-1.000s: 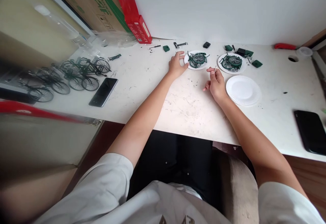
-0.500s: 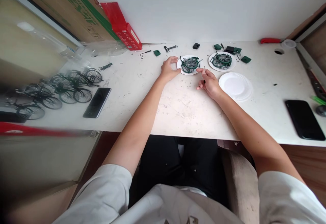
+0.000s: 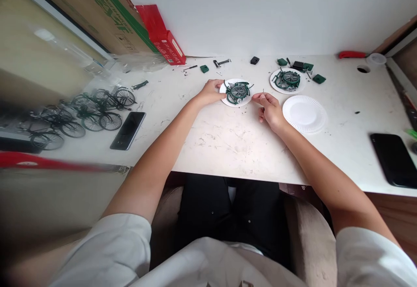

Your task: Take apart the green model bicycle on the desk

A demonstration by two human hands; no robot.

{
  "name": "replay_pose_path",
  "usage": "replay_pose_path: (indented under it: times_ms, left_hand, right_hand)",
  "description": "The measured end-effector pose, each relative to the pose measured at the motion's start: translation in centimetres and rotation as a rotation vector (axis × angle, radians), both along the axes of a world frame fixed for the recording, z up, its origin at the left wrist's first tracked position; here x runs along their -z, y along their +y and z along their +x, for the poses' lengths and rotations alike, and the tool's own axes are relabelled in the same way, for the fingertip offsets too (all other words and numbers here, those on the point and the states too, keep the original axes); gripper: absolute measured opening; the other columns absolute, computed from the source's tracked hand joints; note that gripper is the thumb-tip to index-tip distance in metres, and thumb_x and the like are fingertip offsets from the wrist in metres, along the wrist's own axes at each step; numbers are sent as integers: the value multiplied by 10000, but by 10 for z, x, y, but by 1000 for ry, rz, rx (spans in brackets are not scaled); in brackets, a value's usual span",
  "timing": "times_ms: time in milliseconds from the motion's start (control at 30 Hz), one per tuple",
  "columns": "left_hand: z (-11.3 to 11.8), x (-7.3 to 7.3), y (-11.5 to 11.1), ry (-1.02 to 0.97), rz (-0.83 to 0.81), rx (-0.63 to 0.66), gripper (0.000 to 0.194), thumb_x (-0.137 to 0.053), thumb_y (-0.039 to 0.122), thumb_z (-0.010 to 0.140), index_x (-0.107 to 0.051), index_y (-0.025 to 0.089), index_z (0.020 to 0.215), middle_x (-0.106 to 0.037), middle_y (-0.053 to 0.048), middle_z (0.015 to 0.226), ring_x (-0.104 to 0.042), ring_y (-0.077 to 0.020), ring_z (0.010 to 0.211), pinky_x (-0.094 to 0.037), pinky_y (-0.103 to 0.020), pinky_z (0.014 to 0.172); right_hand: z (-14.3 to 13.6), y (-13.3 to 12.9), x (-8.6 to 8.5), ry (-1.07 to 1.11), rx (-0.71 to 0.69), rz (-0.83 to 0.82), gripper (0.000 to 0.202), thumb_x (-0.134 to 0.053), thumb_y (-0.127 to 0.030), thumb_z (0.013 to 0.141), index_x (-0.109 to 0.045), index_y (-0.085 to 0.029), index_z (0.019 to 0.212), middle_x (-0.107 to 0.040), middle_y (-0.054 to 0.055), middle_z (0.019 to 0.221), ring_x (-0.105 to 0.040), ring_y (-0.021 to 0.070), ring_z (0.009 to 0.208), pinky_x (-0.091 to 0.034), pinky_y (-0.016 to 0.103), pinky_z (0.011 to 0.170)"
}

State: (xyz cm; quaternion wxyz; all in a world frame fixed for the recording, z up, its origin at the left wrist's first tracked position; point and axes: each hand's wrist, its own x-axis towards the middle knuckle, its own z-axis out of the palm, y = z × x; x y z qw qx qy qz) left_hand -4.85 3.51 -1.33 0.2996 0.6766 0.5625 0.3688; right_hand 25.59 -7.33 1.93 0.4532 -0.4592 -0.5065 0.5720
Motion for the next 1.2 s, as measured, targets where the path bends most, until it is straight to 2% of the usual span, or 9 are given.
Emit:
replay_pose_path:
  times_ms: [200, 300, 433, 567, 700, 800, 900, 1033, 1200]
  left_hand:
    - [-3, 14, -23, -168, 24, -160, 633, -709, 83, 794, -763, 197, 1414, -729, -120, 1468, -716, -303, 1427, -559, -459, 1350]
    - [1, 18, -30, -164, 64, -164, 651, -660, 71, 845, -734, 191, 1481, -734, -141, 1484, -732, -300, 1424, -567, -441, 1330]
    - [1, 18, -35, -187, 20, -130, 568, -672, 151, 970, -708, 227, 1531, -808, -104, 1214, -809, -327, 1271, -613, -497, 1265]
    - [-1, 14, -38, -198, 44, -158, 454, -673, 187, 975, -744, 263, 1417, -723, -21, 891, -827, -287, 1045, -642, -507, 1206]
    - [-2, 2, -45, -193, 4, -114, 379, -684, 173, 907, -766, 243, 1270, -697, -3, 799, -781, -264, 870, -682, -498, 1100]
    - [-2, -7, -52, -201, -51, -60, 328, -723, 199, 880, -773, 238, 1201, -710, -17, 794, -776, -282, 836, -696, -530, 1058]
    - [-2, -12, -56, -229, -94, -10, 366, -749, 193, 844, -792, 245, 1204, -682, -26, 786, -809, -333, 910, -683, -596, 1085]
    - [-1, -14, -59, -305, -127, 69, 497, -788, 172, 788, -833, 287, 1269, -714, -56, 898, -815, -429, 1221, -626, -689, 1186]
    - [-1, -24, -62, -335, -102, 106, 499, -792, 227, 784, -814, 280, 1280, -800, -70, 1076, -762, -464, 1401, -648, -665, 1175]
  right_hand:
    - [-5, -6, -1, -73, -56, 29, 487, -848, -715, 1036, -778, -238, 1112, -862, 151, 1379, -362, 85, 518, -469, 297, 414]
    - [-7, -8, 1, -111, -45, 60, 575, -862, -807, 1003, -789, -246, 1105, -863, 133, 1361, -381, 86, 512, -484, 312, 411]
    - [-11, -12, 4, -164, -28, 140, 706, -828, -945, 962, -805, -256, 1116, -864, 121, 1315, -409, 96, 500, -487, 339, 414]
    - [-12, -17, 3, -257, -5, 214, 837, -699, -1080, 946, -793, -274, 1151, -859, 108, 1021, -553, 186, 556, -434, 339, 440]
    - [-8, -20, -4, -445, -6, 303, 864, -546, -1098, 1014, -776, -284, 1191, -853, 94, 974, -552, 206, 599, -413, 348, 521]
    - [-4, -17, -6, -523, -17, 357, 856, -481, -1072, 1063, -788, -280, 1172, -737, 46, 805, -519, 214, 621, -435, 366, 615]
    - [-3, -16, -7, -591, -53, 405, 789, -508, -992, 1111, -818, -267, 1133, -610, 20, 743, -522, 228, 674, -453, 386, 700]
    - [-5, -18, -9, -658, -110, 406, 688, -557, -896, 1145, -826, -263, 1128, -560, 7, 716, -528, 240, 704, -476, 399, 759]
    - [-7, -19, -8, -678, -99, 403, 725, -509, -928, 1144, -808, -268, 1138, -590, 16, 724, -532, 250, 699, -488, 410, 778]
